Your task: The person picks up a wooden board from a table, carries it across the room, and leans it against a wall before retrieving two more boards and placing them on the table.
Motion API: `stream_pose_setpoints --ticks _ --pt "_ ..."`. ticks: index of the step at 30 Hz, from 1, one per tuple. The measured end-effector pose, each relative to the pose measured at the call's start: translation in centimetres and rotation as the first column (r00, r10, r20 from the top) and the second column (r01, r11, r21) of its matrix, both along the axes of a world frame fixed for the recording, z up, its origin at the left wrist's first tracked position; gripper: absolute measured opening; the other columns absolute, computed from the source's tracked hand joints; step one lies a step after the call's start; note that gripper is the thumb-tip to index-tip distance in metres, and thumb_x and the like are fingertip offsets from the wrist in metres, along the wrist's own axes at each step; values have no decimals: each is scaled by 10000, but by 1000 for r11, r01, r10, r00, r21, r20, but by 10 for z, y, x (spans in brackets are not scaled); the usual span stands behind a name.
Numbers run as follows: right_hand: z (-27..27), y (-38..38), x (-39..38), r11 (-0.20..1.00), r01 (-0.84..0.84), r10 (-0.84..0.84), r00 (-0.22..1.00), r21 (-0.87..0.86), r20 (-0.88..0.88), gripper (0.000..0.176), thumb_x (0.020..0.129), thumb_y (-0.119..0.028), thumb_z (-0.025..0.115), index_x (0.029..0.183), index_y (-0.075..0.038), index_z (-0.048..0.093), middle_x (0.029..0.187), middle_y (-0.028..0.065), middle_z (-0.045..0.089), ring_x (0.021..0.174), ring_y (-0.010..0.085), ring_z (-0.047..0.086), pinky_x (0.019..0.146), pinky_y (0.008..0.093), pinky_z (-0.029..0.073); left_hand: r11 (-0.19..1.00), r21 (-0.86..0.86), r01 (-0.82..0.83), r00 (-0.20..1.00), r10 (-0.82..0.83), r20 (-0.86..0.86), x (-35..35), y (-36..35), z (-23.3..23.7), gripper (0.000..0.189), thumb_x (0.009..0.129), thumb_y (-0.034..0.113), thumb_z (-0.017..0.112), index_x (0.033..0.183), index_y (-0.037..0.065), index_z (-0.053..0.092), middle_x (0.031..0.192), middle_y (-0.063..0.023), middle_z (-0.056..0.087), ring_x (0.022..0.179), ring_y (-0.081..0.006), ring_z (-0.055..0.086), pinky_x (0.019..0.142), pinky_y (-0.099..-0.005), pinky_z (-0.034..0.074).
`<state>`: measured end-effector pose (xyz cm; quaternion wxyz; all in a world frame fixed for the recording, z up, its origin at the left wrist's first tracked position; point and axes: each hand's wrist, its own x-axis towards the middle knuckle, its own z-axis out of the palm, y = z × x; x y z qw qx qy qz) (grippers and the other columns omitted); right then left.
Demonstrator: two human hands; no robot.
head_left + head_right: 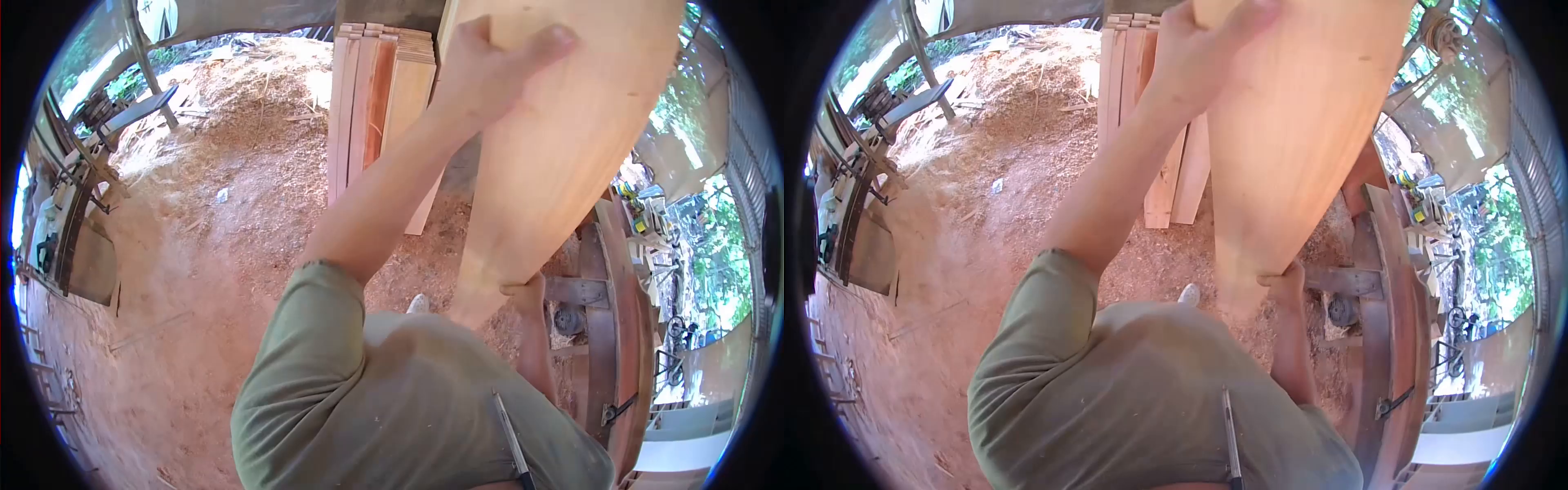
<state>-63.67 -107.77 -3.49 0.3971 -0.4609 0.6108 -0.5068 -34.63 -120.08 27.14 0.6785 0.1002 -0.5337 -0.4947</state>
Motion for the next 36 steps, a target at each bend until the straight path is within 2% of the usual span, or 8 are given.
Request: stream_pose_setpoints --ticks 4,7,15,18,22,31,33,36 --pt "0 -99 -16 999 -34 34 999 26 -1 392 553 166 700 916 28 648 879 81 688 771 169 660 655 289 545 997 -69 -38 989 47 138 -58 -46 13 430 823 387 742 906 -31 680 760 -4 638 681 -51 559 579 -231 456" --pt "-17 -154 -22 996 -55 57 998 65 -25 426 544 160 712 943 28 644 911 95 686 801 186 662 682 299 549 990 -46 -134 979 139 147 -83 -71 0 450 709 312 823 914 -57 668 822 -115 694 753 -149 669 637 -300 543" --pt "-59 -258 -28 986 -130 117 986 -108 -120 502 547 125 719 1029 7 642 998 93 676 927 191 647 780 317 533 959 -95 -268 902 285 323 -120 -165 -65 609 652 487 848 868 -51 661 733 -98 678 664 -147 653 560 -278 513" --pt "-79 -287 -40 988 -156 133 895 -19 -426 465 574 88 727 1023 -5 647 1007 88 676 936 197 646 829 332 513 933 -185 -309 850 358 385 -121 -201 -88 612 638 487 854 862 -49 661 701 -105 658 630 -170 644 534 -294 496" --pt "-88 -332 -36 976 -216 207 922 8 -328 502 658 -20 742 1139 -10 599 1118 97 637 1037 228 610 887 365 485 866 -348 -360 788 482 384 -118 -252 -130 597 640 451 853 905 -44 651 764 -152 624 686 -240 639 580 -336 491" --pt "76 -396 -54 982 -186 186 982 35 6 602 741 -164 782 1259 -12 517 1205 99 588 1103 251 574 923 382 466 928 -304 -214 841 334 426 -114 -323 -174 537 710 380 813 961 -49 611 862 -158 554 796 -313 579 701 -380 479" --pt "81 -402 -64 851 -338 405 909 -401 93 708 900 -531 565 1370 -26 403 1382 90 434 1266 256 429 1062 437 349 933 -304 -195 857 313 410 -110 -329 -170 532 723 376 804 969 -52 605 871 -161 556 803 -312 579 701 -376 480" --pt "54 -416 -51 877 -116 237 949 -466 209 736 905 -571 525 1377 -23 391 1365 85 448 1278 248 422 1072 424 343 941 -285 -180 867 289 406 -109 -340 -173 532 754 364 780 1010 -60 586 897 -178 564 811 -318 585 695 -372 484"
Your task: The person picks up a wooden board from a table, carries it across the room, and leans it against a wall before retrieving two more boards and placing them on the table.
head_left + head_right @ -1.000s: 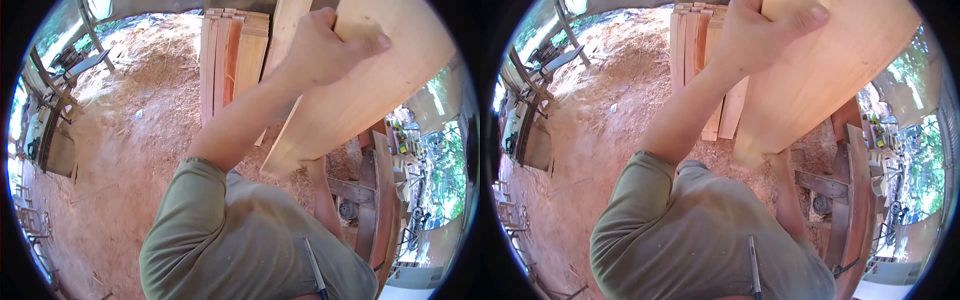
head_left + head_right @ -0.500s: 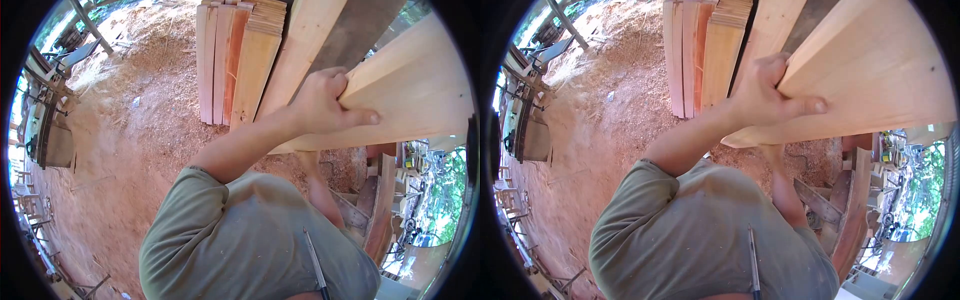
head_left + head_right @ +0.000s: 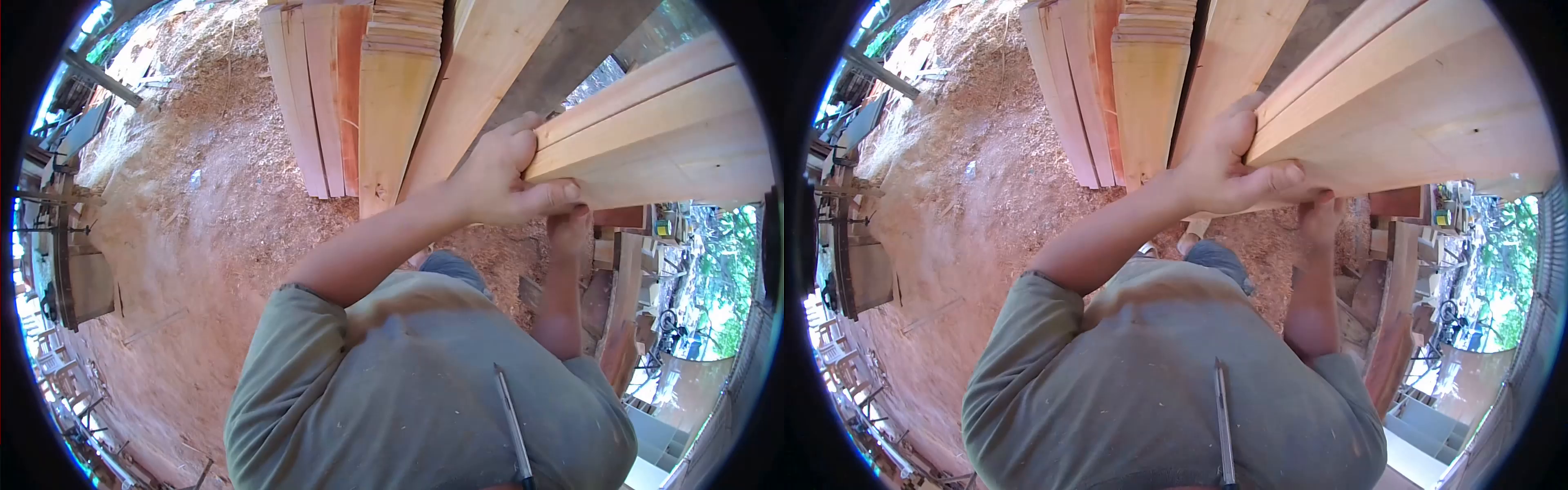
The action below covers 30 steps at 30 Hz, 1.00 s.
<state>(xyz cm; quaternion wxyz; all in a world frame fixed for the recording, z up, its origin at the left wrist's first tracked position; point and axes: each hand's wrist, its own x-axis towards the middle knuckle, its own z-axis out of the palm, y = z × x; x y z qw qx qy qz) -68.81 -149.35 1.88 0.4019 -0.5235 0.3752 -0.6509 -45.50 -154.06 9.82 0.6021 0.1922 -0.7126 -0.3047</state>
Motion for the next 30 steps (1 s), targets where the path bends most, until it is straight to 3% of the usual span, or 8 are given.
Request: stream_pose_setpoints --ticks 3,8,12,17,19,26,29,30 --pt "3 -17 19 993 62 -58 997 -98 42 799 860 -554 612 1388 -24 332 1350 126 430 1226 264 456 1025 425 387 999 -12 -31 999 31 19 -4 -13 -10 559 784 353 757 1086 -72 554 945 -211 578 825 -337 604 702 -375 494" --pt "10 -37 25 993 88 -79 991 -74 112 770 871 -575 571 1373 -27 365 1341 111 447 1241 269 449 1045 421 370 987 -102 -124 990 130 53 -2 -26 -2 597 799 341 751 1150 -81 520 1014 -253 599 812 -364 645 703 -376 518" --pt "37 -33 35 991 134 -131 987 -23 90 758 877 -598 533 1358 -29 395 1345 99 455 1266 259 437 1067 420 355 987 -105 -125 992 123 -24 -8 -32 8 618 790 349 766 1134 -102 521 954 -231 626 756 -300 669 648 -335 523" --pt "21 -39 35 990 137 -132 985 -37 109 779 865 -608 539 1362 -27 385 1335 120 455 1253 273 445 1055 421 367 971 -196 -137 990 129 -52 -9 -42 -3 629 792 364 767 1112 -117 520 852 -197 641 728 -227 662 620 -307 513" --pt "22 -39 38 979 196 -190 977 -55 98 792 862 -610 542 1369 -26 370 1335 126 451 1248 277 448 1051 422 372 984 -126 -122 992 119 -32 -9 -39 -4 607 792 363 769 1081 -112 525 862 -193 642 724 -214 653 614 -303 508" --pt "18 -56 20 993 116 -110 983 -37 149 748 881 -442 623 1400 -16 293 1379 131 397 1251 272 425 1033 431 376 992 -70 -101 993 96 -73 -11 -54 -16 539 803 321 766 1063 -97 546 909 -172 643 758 -196 642 636 -295 503" --pt "68 -82 22 993 105 -110 983 46 144 674 916 -394 596 1391 -8 314 1383 130 404 1264 251 417 1035 414 374 997 2 -72 996 72 -52 -17 -75 -12 523 826 301 742 1105 -88 532 922 -148 645 802 -163 622 686 -292 501" --pt "88 -90 22 991 76 -96 980 114 175 629 934 -375 581 1379 -1 340 1382 128 411 1270 238 411 1034 397 374 992 120 -27 986 46 -159 -21 -78 -7 476 827 295 728 1053 -83 546 873 -162 627 787 -203 626 671 -318 493"
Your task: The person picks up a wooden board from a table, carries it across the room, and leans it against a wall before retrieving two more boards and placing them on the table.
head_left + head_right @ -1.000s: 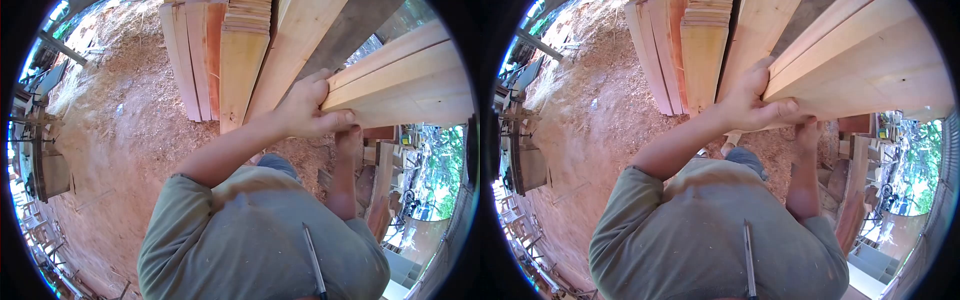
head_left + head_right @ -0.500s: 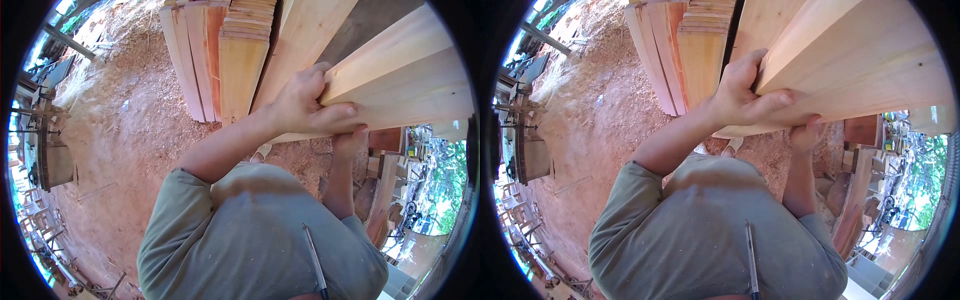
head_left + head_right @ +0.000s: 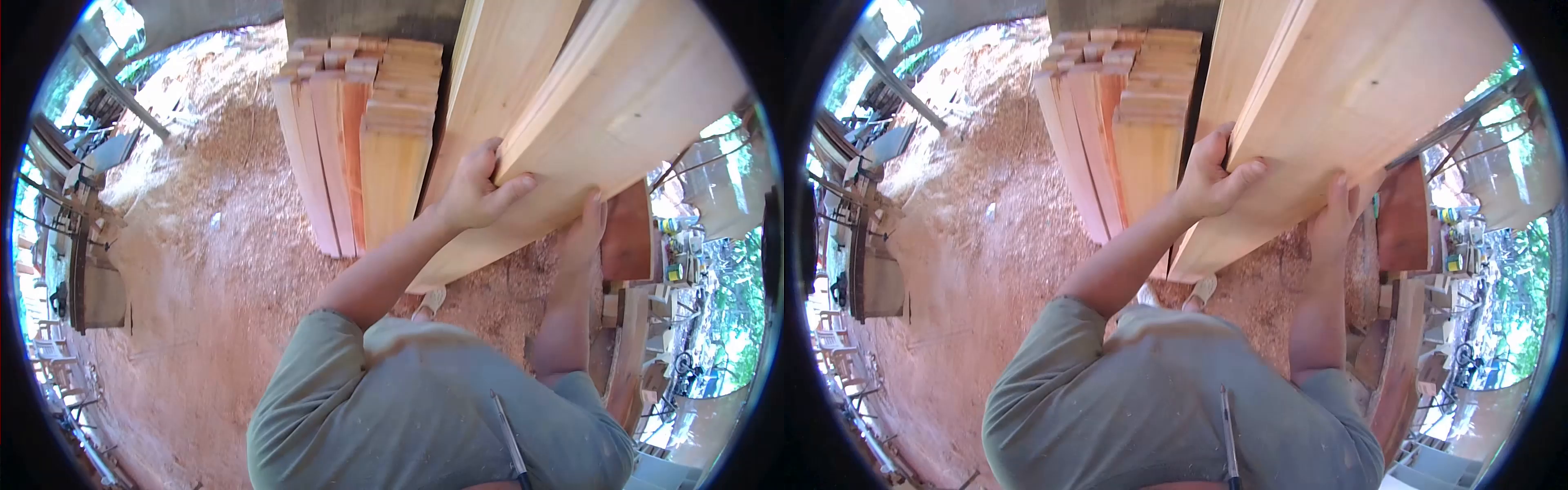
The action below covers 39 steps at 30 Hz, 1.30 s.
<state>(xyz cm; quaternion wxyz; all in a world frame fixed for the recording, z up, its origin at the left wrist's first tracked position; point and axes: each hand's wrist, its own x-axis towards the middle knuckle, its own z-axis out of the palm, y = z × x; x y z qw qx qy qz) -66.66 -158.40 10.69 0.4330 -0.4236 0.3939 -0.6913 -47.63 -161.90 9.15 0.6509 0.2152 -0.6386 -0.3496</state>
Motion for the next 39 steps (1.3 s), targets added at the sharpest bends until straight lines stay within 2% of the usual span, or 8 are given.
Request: stream_pose_setpoints --ticks 6,20,23,27,30,32,35,39 --pt "4 -90 6 969 237 -246 944 -68 -219 521 954 -417 554 1229 24 524 1185 75 572 1086 145 513 918 287 427 993 101 -64 997 69 -46 -13 -69 -23 355 890 281 631 1011 -45 559 828 -140 602 824 -221 606 701 -346 477" --pt "-12 -188 23 954 57 -149 942 -295 -300 516 976 -426 506 1204 36 541 1088 74 626 986 135 573 842 276 468 950 249 -190 975 213 -66 -14 -160 -51 454 930 397 581 920 -56 557 683 -80 543 611 -160 521 520 -336 410" --pt "-14 -195 21 977 57 -124 935 -206 -333 523 972 -435 510 1187 39 557 1061 74 640 991 134 576 847 271 463 907 203 -368 926 339 167 -13 -173 -65 405 954 386 561 1017 -14 580 737 8 572 621 -42 477 517 -241 399" --pt "-9 -187 31 974 80 -144 942 -214 -303 520 971 -434 511 1173 42 567 1044 85 650 990 144 580 853 281 459 921 245 -302 953 292 78 -5 -170 -59 453 939 438 569 971 -13 576 641 18 516 571 -62 456 473 -259 367" --pt "-13 -192 26 986 33 -92 926 -164 -366 560 965 -428 521 1275 38 497 1150 121 626 1064 177 579 900 303 450 894 329 -305 952 299 71 2 -156 -45 513 895 442 617 772 -47 521 676 -154 559 602 -226 538 533 -378 423" --pt "-17 -202 16 938 279 -318 453 -206 -833 571 968 -431 508 1279 48 491 1207 148 596 1126 207 551 942 324 428 660 -126 -741 624 745 236 4 -159 -56 519 893 414 627 813 -93 551 862 -218 592 731 -301 574 649 -401 459" --pt "-15 -196 23 795 405 -596 383 -451 -706 576 974 -439 483 1294 40 483 1271 173 552 1190 236 510 980 347 403 585 -201 -786 505 795 337 15 -158 -65 507 917 379 604 1012 -114 533 1169 -249 523 1022 -322 530 887 -431 416" --pt "-38 -225 21 999 -47 50 908 18 -416 608 974 -468 468 1309 39 472 1292 173 537 1199 238 500 992 348 393 673 -236 -701 672 734 98 11 -161 -57 469 926 307 599 1032 -148 562 945 -212 613 789 -329 584 749 -384 476"
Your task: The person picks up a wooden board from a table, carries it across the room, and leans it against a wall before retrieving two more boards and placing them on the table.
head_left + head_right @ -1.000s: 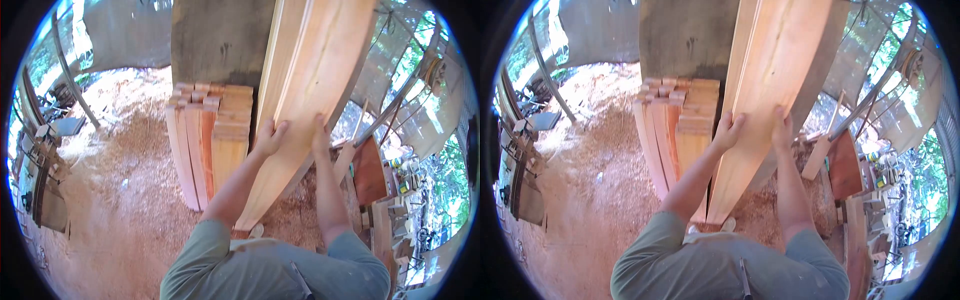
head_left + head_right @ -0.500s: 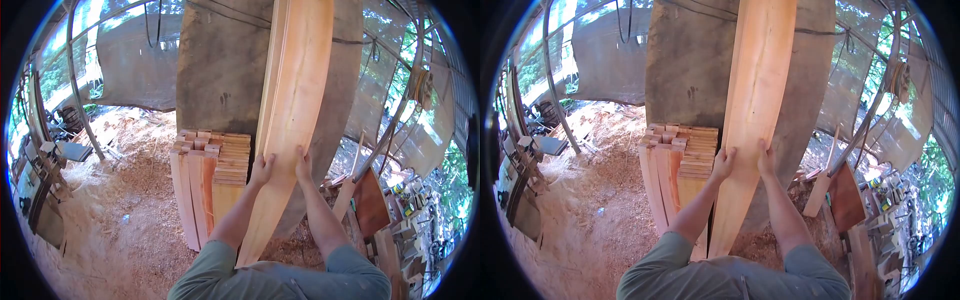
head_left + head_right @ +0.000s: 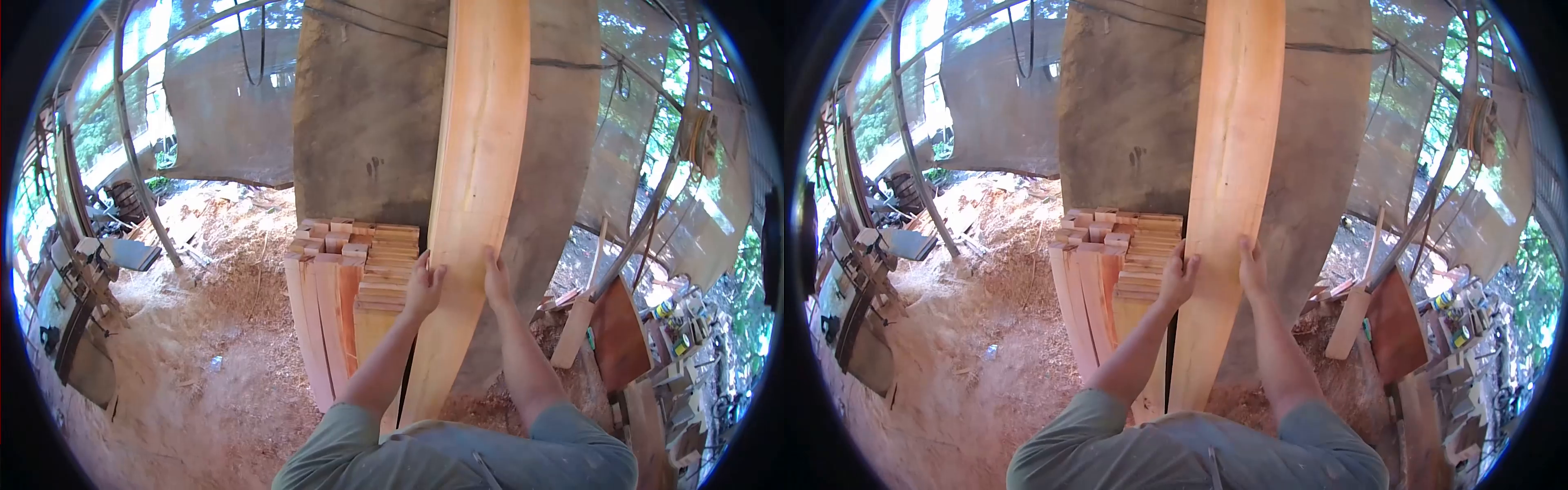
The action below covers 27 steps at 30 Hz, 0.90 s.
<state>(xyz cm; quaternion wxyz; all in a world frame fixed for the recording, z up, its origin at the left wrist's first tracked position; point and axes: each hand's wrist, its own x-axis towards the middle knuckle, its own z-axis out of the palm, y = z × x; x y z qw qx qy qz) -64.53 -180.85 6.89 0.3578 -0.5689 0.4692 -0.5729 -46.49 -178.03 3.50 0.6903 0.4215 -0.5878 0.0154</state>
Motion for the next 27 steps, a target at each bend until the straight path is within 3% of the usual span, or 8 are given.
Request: stream_pose_setpoints --ticks 2,4,8,13,18,21,23,27 --pt "-8 2 6 986 63 -57 997 -152 42 623 973 -480 465 1314 41 468 1278 169 550 1188 226 508 992 331 393 862 252 440 884 -368 -288 -4 9 2 557 945 259 568 1297 -144 411 839 -164 642 748 -282 605 732 -356 480" --pt "-6 3 7 990 58 -52 997 -130 52 627 976 -480 462 1314 47 465 1278 162 551 1187 219 507 994 325 392 863 290 413 906 -358 -225 -3 4 -7 662 957 244 541 1417 -119 233 747 -146 637 712 -241 612 711 -326 480" --pt "9 23 10 996 56 -51 996 -68 73 605 984 -453 466 1334 39 446 1289 133 543 1187 195 500 990 315 396 844 377 382 920 -310 -238 -9 10 1 635 960 264 522 1393 -128 274 769 -188 643 782 -316 632 745 -377 486" --pt "19 39 18 1000 17 -20 982 20 188 569 986 -415 488 1346 22 435 1289 107 537 1178 175 498 981 302 402 820 453 351 935 -280 -217 -8 13 -4 414 962 276 513 1133 -97 565 1229 -304 546 951 -398 618 836 -424 475" --pt "14 34 18 999 32 -28 986 -23 162 560 984 -418 491 1322 27 454 1272 106 547 1167 174 501 979 302 401 859 334 388 915 -314 -254 -12 11 -11 289 955 222 533 948 -55 612 1364 -330 408 997 -440 589 859 -448 468" --pt "0 34 27 975 195 -191 980 -105 47 528 986 -430 475 1226 39 524 1178 118 601 1084 178 552 913 320 439 933 227 280 950 -235 -204 -20 16 -17 231 945 182 554 891 -38 595 1361 -322 422 975 -436 594 822 -443 483" --pt "-5 36 38 841 478 -517 848 -253 -117 543 976 -478 458 1130 35 553 1020 153 644 942 223 608 813 357 474 973 123 195 973 -176 -150 -25 17 -23 201 935 108 565 810 -47 532 1401 -280 414 852 -359 605 762 -373 487" --pt "1 42 52 745 628 -667 706 -227 -238 576 961 -529 438 1039 29 557 893 174 638 825 276 616 743 387 479 903 268 337 910 -240 -337 -25 53 -56 138 897 55 585 969 -55 544 1379 -248 456 826 -369 614 695 -385 502"
